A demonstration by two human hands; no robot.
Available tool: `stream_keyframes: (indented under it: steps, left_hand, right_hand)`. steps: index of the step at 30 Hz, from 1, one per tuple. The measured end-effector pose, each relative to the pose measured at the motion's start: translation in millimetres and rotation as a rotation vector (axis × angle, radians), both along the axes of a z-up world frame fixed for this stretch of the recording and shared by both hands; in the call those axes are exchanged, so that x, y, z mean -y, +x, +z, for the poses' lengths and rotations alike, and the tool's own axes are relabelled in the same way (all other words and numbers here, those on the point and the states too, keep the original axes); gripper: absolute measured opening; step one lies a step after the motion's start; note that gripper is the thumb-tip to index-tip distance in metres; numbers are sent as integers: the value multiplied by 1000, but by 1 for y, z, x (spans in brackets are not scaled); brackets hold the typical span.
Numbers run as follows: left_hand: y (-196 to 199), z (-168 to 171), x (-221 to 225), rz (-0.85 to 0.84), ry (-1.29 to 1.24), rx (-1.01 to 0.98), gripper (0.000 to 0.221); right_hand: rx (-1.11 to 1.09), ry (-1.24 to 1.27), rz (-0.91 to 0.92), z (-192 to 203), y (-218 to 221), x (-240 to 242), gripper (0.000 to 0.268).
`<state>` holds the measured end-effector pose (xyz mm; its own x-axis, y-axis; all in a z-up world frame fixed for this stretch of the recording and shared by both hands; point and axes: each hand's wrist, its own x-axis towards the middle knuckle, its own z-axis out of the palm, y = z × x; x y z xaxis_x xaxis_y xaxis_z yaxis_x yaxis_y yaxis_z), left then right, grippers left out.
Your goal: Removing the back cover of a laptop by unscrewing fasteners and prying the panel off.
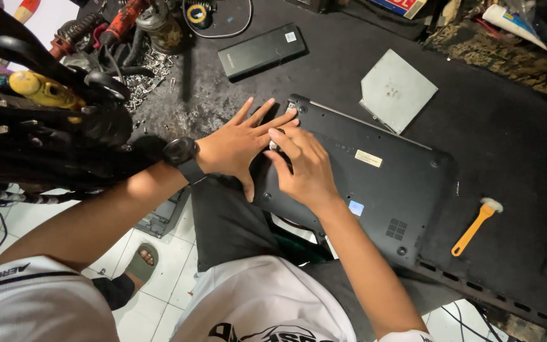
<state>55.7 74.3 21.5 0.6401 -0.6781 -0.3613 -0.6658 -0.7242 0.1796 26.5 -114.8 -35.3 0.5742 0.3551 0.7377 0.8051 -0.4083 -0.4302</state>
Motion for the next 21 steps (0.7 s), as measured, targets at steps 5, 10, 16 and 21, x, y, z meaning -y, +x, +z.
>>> stream_keyframes:
  steps: [5,10,16,21]
  left_hand:
    - [0,2,0,5,-14,-13,159]
    - [-1,4,0,9,-35,-31,157]
    - [-3,0,0,-2,-9,30,158]
    - [-6,2,2,-4,-25,45,156]
  right_hand:
    - [-23,9,25,10,-2,-1,53]
    - [-40,-2,10,10,-1,0,55]
    - [-50,24,46,6,0,1,51]
    - [-6,-6,36,1,5,2,48]
